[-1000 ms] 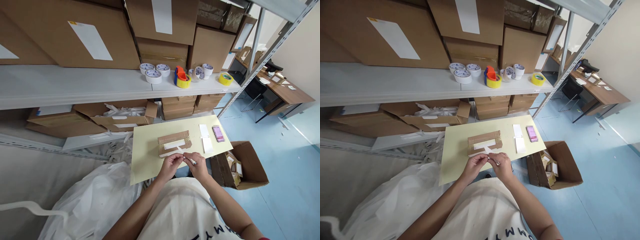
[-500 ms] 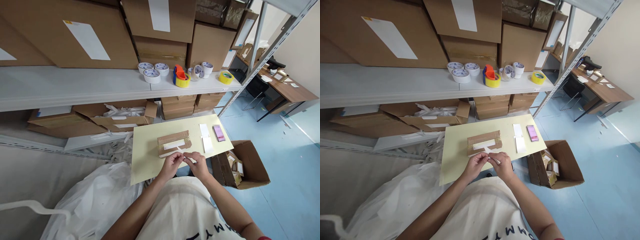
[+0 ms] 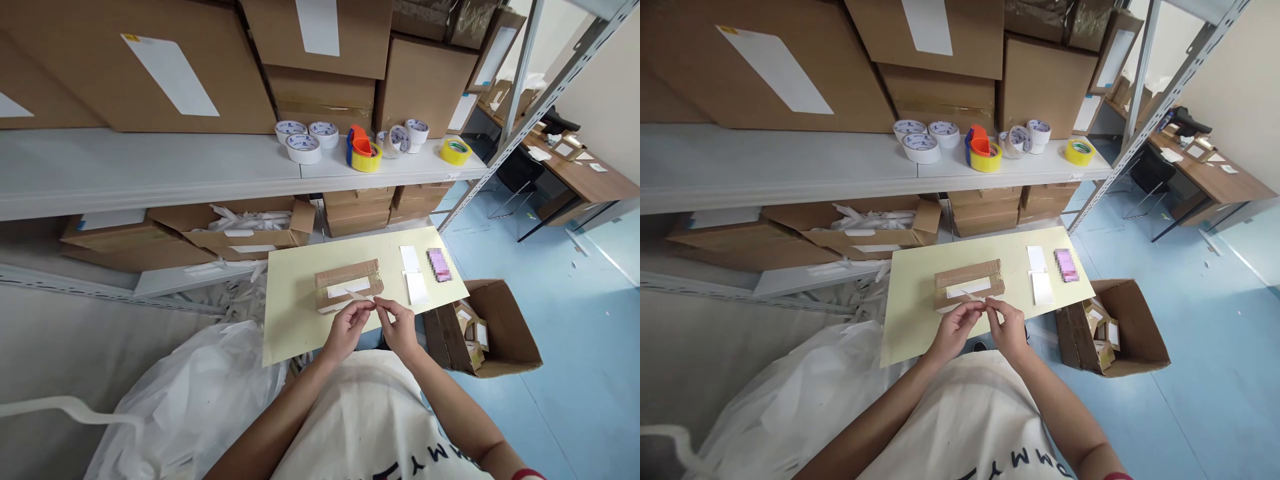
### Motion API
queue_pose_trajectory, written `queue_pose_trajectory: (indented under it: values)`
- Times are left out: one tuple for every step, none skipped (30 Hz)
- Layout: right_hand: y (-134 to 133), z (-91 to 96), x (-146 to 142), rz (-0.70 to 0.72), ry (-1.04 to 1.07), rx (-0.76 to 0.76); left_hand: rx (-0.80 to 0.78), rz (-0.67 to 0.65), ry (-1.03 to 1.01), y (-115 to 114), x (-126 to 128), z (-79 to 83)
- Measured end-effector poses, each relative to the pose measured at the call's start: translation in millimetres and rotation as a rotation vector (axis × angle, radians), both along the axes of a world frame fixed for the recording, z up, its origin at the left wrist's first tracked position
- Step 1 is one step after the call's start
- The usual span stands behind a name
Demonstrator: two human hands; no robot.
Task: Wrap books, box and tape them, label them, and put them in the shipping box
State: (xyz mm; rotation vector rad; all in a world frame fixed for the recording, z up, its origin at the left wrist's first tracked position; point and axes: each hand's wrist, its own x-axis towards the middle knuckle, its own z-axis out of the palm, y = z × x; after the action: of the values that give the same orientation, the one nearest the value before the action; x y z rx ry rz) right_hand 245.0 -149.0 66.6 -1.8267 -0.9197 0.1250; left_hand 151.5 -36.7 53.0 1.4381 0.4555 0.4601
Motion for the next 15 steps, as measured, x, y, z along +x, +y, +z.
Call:
queue_pose_trajectory:
  values:
    - [0.1, -1.7, -0.1, -0.029, -0.002, 0.007, -0.003, -0.006, -0.003, -1.0, 0.3, 0.9]
    - [0.3, -3.5, -0.3, -0.053, -0.008, 0.017, -0.006, -0.014, -0.003, -2.1, 0.5, 2.0]
    - [0.4, -5.3, -0.4, -0.069, -0.021, 0.028, -0.011, -0.021, -0.004, -3.3, 0.8, 3.4]
    - [0.4, -7.1, -0.5, -0.079, -0.040, 0.040, -0.018, -0.024, -0.006, -4.5, 1.1, 4.9]
    - [0.5, -8.6, -0.6, -0.080, -0.064, 0.052, -0.028, -0.026, -0.009, -5.7, 1.4, 6.3]
    - [0.6, -9.7, -0.5, -0.075, -0.090, 0.067, -0.043, -0.026, -0.012, -6.8, 1.6, 7.5]
    - [0.7, -10.5, -0.4, -0.061, -0.118, 0.080, -0.062, -0.024, -0.014, -7.8, 1.8, 8.3]
    - [0.9, -10.9, -0.2, -0.040, -0.146, 0.092, -0.085, -0.018, -0.016, -8.6, 1.9, 8.8]
    - [0.9, -11.0, 0.1, -0.014, -0.172, 0.102, -0.112, -0.007, -0.017, -9.2, 2.0, 8.9]
    - [1.0, -10.8, 0.4, 0.012, -0.195, 0.107, -0.139, 0.008, -0.016, -9.6, 1.9, 8.6]
    - [0.9, -10.7, 0.7, 0.037, -0.215, 0.106, -0.165, 0.028, -0.013, -9.7, 1.8, 8.1]
    - [0.8, -10.6, 0.9, 0.057, -0.234, 0.104, -0.187, 0.054, -0.009, -9.7, 1.6, 7.5]
    - [0.5, -10.6, 1.0, 0.073, -0.250, 0.100, -0.204, 0.079, -0.005, -9.7, 1.4, 6.9]
    - [0.2, -10.8, 0.9, 0.086, -0.266, 0.098, -0.216, 0.101, -0.001, -9.6, 1.2, 6.4]
    - [-0.2, -11.2, 0.6, 0.096, -0.283, 0.096, -0.225, 0.120, 0.001, -9.7, 1.0, 6.1]
